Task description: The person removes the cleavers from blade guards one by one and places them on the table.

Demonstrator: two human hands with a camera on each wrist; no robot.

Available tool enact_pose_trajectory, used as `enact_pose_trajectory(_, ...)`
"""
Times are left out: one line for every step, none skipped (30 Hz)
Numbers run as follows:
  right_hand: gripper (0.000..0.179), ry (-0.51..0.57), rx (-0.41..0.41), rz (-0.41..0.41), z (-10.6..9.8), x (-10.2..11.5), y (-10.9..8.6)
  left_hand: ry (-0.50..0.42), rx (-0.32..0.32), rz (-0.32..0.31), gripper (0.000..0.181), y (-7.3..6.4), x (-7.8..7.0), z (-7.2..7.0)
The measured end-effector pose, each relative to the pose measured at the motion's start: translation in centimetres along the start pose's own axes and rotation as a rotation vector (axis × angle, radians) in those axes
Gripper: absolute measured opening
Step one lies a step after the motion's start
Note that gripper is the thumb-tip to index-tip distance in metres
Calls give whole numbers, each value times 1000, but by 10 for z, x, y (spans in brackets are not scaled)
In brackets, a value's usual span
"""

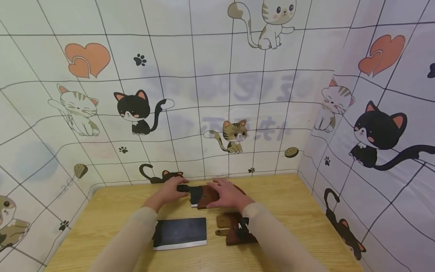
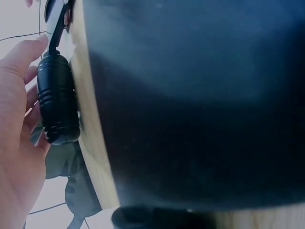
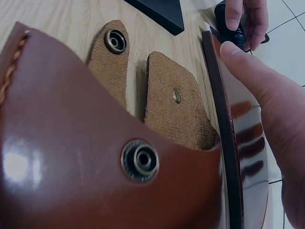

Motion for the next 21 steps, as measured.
enact_pose_trajectory(104, 5, 0, 2, 1, 0, 1, 2, 0, -4, 55, 1, 1, 1)
enact_pose_trajectory(104, 13, -3, 2, 1, 0, 2, 2, 0, -6, 55, 1, 2, 1)
enact_pose_trajectory(104, 14, -8, -4, 2, 0, 3, 5, -2, -5, 55, 3, 3, 2)
enact_pose_trajectory(104, 15, -9, -13, 2, 1, 3, 3, -7, -4, 55, 3, 3, 2)
enact_pose_trajectory(104, 17, -9, -22, 4, 1, 4, -1, -9, -7, 55, 4, 3, 2)
enact_pose_trajectory(105, 15, -11, -34, 4, 1, 5, -7, -15, -6, 55, 4, 2, 1)
enact_pose_trajectory(105, 17, -13, -44, 5, 2, 5, -15, -20, -4, 54, 4, 2, 1)
enact_pose_trajectory(105, 14, -14, -55, 6, 3, 6, -21, -21, -6, 54, 5, 2, 1)
enact_pose_trajectory(105, 13, -15, -64, 7, 4, 6, -24, -24, -6, 53, 5, 2, 1)
enact_pose_trajectory(105, 13, -11, -68, 8, 4, 7, -27, -23, -10, 53, 6, 1, 0)
enact_pose_trajectory(105, 14, -7, -71, 9, 5, 7, -26, -21, -10, 53, 6, 1, 1)
enact_pose_trajectory(106, 5, -6, -74, 9, 5, 7, -24, -21, -8, 53, 7, 2, 1)
enact_pose_trajectory(106, 1, -3, -73, 10, 6, 8, -22, -16, -10, 52, 8, 2, 3)
enact_pose_trajectory(106, -7, 0, -72, 10, 6, 8, -18, -12, -12, 52, 9, 3, 4)
enact_pose_trajectory(107, -13, 2, -68, 10, 6, 8, -15, -13, -11, 52, 10, 4, 5)
enact_pose_trajectory(107, -21, 7, -65, 11, 6, 9, -15, -13, -11, 52, 10, 5, 6)
enact_pose_trajectory(108, -30, 9, -62, 12, 6, 9, -18, -14, -10, 52, 11, 6, 7)
enact_pose_trajectory(109, -42, 13, -56, 13, 6, 10, -22, -14, -8, 52, 11, 7, 7)
enact_pose_trajectory(109, -44, 16, -50, 13, 6, 10, -26, -18, -2, 51, 11, 7, 8)
enact_pose_trajectory(109, -46, 17, -46, 14, 6, 10, -31, -23, 7, 51, 10, 7, 8)
enact_pose_trajectory(110, -47, 17, -42, 14, 6, 11, -34, -30, 18, 50, 10, 6, 8)
Point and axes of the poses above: each hand's wrist, its own y-axis towards the middle knuckle, its own z-axis out of the palm, x = y × z, the point moved 5 cm from there along y, towards the middle knuckle, and after that the axes turned 4 degrees about -y, right-handed, at the moved point
